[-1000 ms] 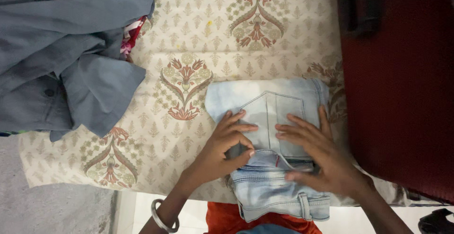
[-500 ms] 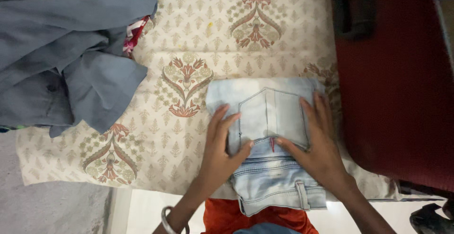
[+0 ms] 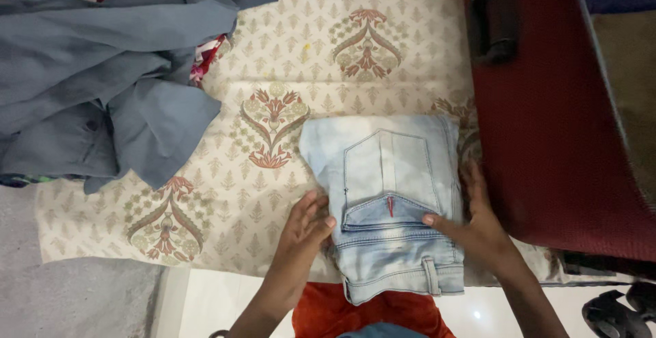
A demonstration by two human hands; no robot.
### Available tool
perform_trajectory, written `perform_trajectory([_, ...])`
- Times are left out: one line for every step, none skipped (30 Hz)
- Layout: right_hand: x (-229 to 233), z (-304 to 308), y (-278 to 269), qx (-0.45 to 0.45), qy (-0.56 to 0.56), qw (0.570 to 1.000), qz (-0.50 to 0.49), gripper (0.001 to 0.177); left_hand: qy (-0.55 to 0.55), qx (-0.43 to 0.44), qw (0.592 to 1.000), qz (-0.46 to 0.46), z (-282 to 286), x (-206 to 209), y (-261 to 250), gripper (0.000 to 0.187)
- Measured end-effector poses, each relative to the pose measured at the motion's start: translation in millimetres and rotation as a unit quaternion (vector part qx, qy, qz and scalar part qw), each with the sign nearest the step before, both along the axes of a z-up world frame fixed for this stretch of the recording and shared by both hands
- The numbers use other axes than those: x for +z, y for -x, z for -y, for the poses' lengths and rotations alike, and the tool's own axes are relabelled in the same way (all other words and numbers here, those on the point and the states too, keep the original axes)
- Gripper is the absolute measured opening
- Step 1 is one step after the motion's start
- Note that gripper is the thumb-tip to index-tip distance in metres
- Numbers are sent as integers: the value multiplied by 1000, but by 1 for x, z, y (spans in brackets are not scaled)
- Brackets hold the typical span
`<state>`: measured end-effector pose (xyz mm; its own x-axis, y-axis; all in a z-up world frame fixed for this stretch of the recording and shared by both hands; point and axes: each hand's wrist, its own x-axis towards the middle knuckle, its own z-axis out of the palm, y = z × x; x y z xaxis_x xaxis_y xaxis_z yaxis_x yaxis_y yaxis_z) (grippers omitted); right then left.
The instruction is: The person picks up and folds clothes on a low surface and then places them into a suitcase.
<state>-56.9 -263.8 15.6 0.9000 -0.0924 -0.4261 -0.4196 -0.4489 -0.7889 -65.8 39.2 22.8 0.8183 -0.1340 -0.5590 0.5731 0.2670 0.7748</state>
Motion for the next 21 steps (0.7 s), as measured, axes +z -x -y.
perform_trajectory([-1, 1, 0, 0, -1, 1000, -12, 137, 2, -8, 1000, -9, 0, 2, -4, 81])
perform_trajectory([-2, 3, -1, 1, -2, 1000, -24, 136, 34, -18, 999, 3, 1, 3, -6, 81])
perform_trajectory([-2, 4, -2, 1, -2, 999, -37, 134, 67, -28, 997, 16, 3, 5, -8, 81])
perform_trajectory([-3, 5, -4, -26, -44, 998, -34, 136, 100, -39, 994, 29, 6, 7, -11, 82])
perform_trajectory([-5, 5, -5, -52, -87, 994, -31, 138, 101, -52, 993, 20, 8, 8, -14, 81])
perform_trajectory([-7, 5, -6, -77, -129, 988, -30, 140, 102, -65, 993, 10, 11, 9, -16, 81])
perform_trajectory([-10, 6, -7, -60, -131, 990, -15, 136, 103, -77, 992, 0, 13, 8, -19, 81])
perform_trajectory([-12, 7, -7, -42, -132, 990, 1, 131, 92, -83, 992, -11, 14, 8, -21, 79])
perform_trajectory([-14, 8, -7, -24, -133, 991, 17, 128, 81, -89, 992, -21, 14, 7, -23, 77])
perform_trajectory([-15, 9, -8, -33, -113, 993, -20, 129, 69, -95, 993, -34, 14, 6, -24, 75])
perform_trajectory([-16, 10, -9, -42, -93, 993, -57, 130, 59, -97, 994, -3, 14, 4, -24, 73])
perform_trajectory([-15, 9, -9, -52, -73, 991, -95, 131, 47, -100, 993, 26, 14, 2, -23, 72])
perform_trajectory([-14, 9, -8, -47, -70, 991, -108, 133, 36, -103, 992, 55, 14, 0, -22, 70])
perform_trajectory([-12, 7, -9, -43, -68, 990, -118, 135, 4, -104, 988, 112, 14, -1, -21, 67])
perform_trajectory([-9, 5, -9, -38, -65, 989, -129, 137, -27, -104, 980, 168, 15, -3, -19, 63])
perform_trajectory([-7, 3, -9, -33, -51, 990, -125, 135, -60, -103, 968, 222, 15, -4, -20, 59])
perform_trajectory([-4, 0, -9, -27, -37, 992, -121, 133, -67, -98, 958, 260, 17, -5, -21, 60])
perform_trajectory([-3, -3, -9, -21, -21, 993, -118, 132, -73, -93, 947, 298, 20, -6, -21, 62])
perform_trajectory([-2, -6, -9, -8, -36, 997, -68, 128, -79, -88, 935, 335, 23, -6, -20, 63])
perform_trajectory([0, -8, -6, 3, -50, 999, -19, 125, -54, -95, 955, 274, 27, -5, -19, 70])
perform_trajectory([1, -10, -5, 13, -64, 997, 29, 121, -30, -101, 972, 212, 31, -4, -18, 78])
